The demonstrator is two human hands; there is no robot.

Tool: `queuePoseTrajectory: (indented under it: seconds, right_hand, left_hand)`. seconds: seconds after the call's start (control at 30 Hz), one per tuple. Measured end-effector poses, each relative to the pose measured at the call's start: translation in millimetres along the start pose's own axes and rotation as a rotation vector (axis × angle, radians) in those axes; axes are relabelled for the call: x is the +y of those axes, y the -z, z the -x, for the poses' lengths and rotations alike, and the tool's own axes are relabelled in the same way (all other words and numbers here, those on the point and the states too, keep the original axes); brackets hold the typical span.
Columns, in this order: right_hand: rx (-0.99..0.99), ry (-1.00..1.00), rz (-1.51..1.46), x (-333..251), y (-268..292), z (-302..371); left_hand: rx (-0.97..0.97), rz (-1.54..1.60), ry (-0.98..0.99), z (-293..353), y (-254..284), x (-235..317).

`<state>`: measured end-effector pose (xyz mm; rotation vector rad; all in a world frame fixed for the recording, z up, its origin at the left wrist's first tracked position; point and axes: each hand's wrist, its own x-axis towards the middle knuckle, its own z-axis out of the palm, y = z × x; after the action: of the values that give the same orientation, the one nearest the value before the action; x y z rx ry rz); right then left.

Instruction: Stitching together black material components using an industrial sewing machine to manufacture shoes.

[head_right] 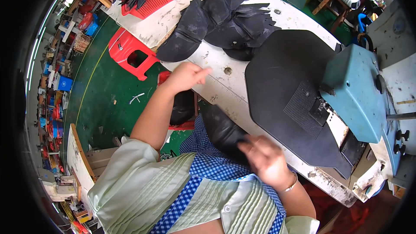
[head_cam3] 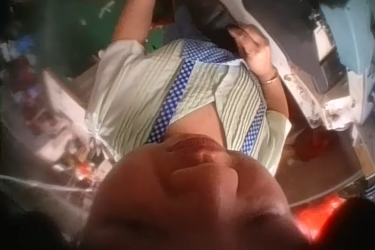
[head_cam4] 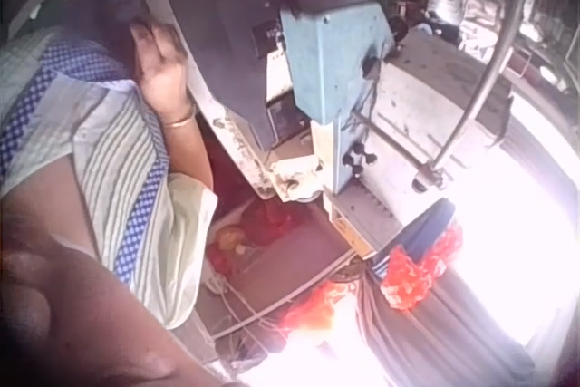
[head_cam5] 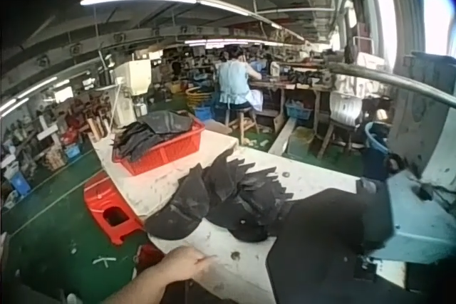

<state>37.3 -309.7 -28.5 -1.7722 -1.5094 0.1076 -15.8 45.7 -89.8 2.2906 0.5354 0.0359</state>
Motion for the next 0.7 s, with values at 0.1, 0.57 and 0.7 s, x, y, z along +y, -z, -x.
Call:
queuePoseTrajectory:
  seconds: [0.1,0.57,0.7]
  right_hand:
    - [0.312,-0.240,0.237,41,-32,31]
    - [0.119,-0.392,0.523,32,-23,76]
    - [0.076,-0.010,0.441,4,3,40]
  left_hand:
    - [0.177,-0.153,-0.294,-25,3,-17]
    - [0.813,-0.216,0.225,-103,52,-121]
    - [0.919,-0.309,0.035,-69,65,-76]
